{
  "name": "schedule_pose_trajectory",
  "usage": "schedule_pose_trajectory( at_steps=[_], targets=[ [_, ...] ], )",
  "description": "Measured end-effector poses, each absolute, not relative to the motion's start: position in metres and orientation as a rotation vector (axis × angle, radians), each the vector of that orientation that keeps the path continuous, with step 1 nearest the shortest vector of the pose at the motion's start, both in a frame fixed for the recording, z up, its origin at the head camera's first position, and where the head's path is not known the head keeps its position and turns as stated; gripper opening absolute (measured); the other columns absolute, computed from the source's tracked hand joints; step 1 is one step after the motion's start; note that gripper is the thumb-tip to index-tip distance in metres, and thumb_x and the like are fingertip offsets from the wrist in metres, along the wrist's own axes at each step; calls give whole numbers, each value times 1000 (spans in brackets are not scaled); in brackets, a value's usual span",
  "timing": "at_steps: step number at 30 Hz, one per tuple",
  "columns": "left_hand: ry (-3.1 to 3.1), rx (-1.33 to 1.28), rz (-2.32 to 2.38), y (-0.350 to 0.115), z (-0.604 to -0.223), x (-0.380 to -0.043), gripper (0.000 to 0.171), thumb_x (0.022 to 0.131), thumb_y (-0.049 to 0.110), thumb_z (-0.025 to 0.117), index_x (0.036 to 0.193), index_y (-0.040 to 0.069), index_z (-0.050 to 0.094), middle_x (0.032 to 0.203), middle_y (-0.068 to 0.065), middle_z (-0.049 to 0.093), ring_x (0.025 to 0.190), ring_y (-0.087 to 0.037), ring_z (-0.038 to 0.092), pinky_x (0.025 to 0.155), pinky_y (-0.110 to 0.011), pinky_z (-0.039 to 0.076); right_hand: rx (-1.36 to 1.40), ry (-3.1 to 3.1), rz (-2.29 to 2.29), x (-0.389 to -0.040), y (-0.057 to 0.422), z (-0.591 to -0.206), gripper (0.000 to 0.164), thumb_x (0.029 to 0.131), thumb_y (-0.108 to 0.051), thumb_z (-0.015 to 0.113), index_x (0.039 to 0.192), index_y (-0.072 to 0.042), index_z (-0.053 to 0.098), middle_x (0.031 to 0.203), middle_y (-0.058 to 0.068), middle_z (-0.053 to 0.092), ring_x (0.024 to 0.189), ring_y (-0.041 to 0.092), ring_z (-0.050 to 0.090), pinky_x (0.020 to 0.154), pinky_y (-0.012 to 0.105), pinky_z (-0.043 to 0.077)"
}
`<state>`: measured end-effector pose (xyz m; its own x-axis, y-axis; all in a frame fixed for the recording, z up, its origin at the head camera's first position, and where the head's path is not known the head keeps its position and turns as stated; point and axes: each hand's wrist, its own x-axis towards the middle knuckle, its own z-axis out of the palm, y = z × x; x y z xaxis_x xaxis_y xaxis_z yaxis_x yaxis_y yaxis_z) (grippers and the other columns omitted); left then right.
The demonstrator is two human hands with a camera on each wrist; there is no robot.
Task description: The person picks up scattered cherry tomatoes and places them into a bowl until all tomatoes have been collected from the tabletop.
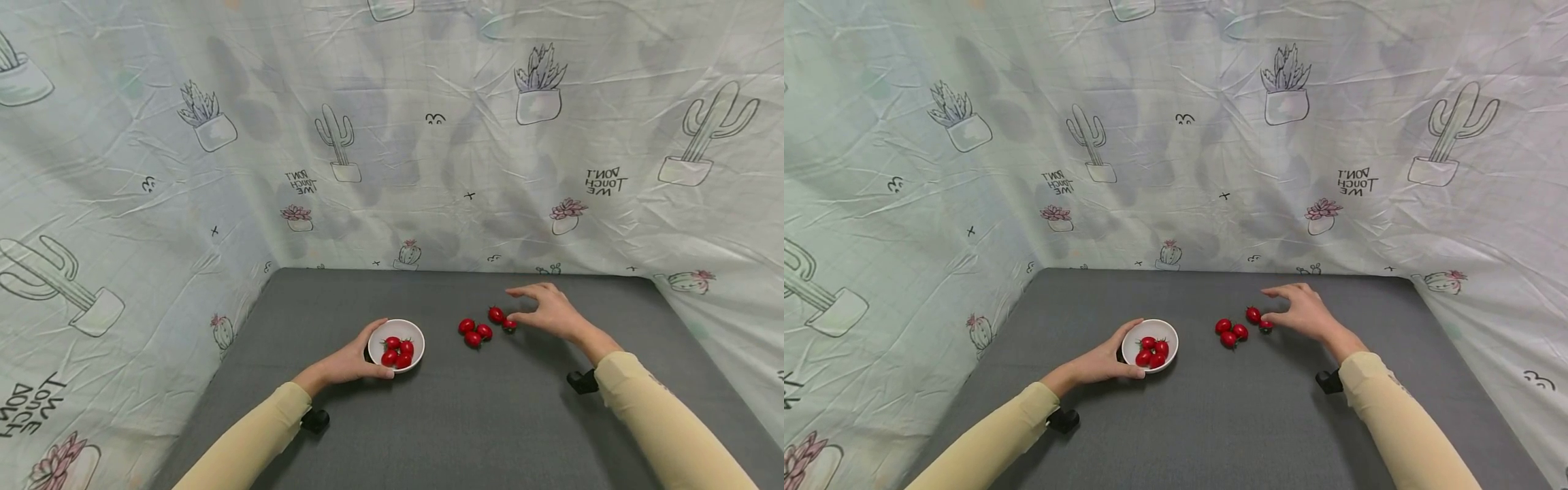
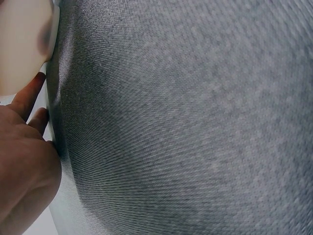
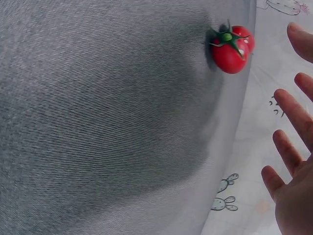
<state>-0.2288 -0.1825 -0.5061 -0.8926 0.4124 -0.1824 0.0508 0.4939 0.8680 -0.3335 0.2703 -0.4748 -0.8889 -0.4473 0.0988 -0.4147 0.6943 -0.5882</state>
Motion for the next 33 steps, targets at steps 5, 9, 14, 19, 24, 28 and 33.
schedule_pose_trajectory(
  at_steps=[5, 9, 14, 19, 24, 28, 33],
  targets=[
    [2372, 385, 1357, -182, -506, -229, 109, 84, 41, 86, 164, 28, 14, 160, -3, 28, 145, -21, 32, 113, -52, 30, -715, 2848, -943, -333, 271, -482, 65, 89, -39, 81, 144, -10, 60, 138, 17, 60, 137, 47, 31, 106, 72, 19],
    [2370, 386, 1356, -183, -505, -228, 109, 84, 41, 86, 165, 27, 14, 160, -3, 28, 145, -21, 32, 113, -52, 30, -720, 2853, -926, -331, 271, -487, 65, 89, -42, 81, 142, -10, 61, 135, 16, 62, 135, 47, 33, 105, 72, 19],
    [2362, 391, 1363, -183, -505, -227, 109, 84, 40, 86, 165, 27, 13, 160, -4, 29, 144, -21, 33, 113, -51, 31, -715, 2852, -927, -329, 272, -494, 66, 88, -43, 82, 141, -9, 62, 133, 15, 64, 133, 45, 35, 104, 71, 20],
    [2356, 392, 1366, -183, -503, -227, 109, 84, 41, 86, 165, 27, 14, 160, -3, 29, 144, -21, 32, 113, -51, 31, -710, 2849, -920, -328, 273, -500, 65, 88, -41, 82, 141, -9, 62, 133, 15, 64, 132, 46, 37, 104, 70, 22],
    [2356, 387, 1367, -182, -502, -226, 109, 84, 40, 86, 165, 27, 14, 160, -3, 29, 144, -20, 33, 112, -50, 31, -716, 2848, -913, -326, 273, -504, 64, 88, -42, 81, 139, -8, 63, 133, 16, 64, 131, 46, 38, 103, 70, 23],
    [2358, 377, 1361, -183, -502, -226, 109, 84, 41, 86, 164, 29, 14, 159, -3, 29, 144, -20, 33, 112, -50, 32, -708, 2845, -923, -324, 273, -506, 62, 88, -42, 82, 137, -8, 65, 133, 16, 64, 131, 45, 38, 102, 69, 24],
    [2359, 376, 1356, -183, -503, -226, 108, 83, 42, 86, 164, 31, 15, 160, -3, 29, 144, -21, 33, 112, -51, 32, -704, 2832, -930, -323, 273, -507, 56, 88, -37, 83, 134, -9, 67, 132, 15, 65, 131, 45, 39, 102, 69, 25]
  ],
)
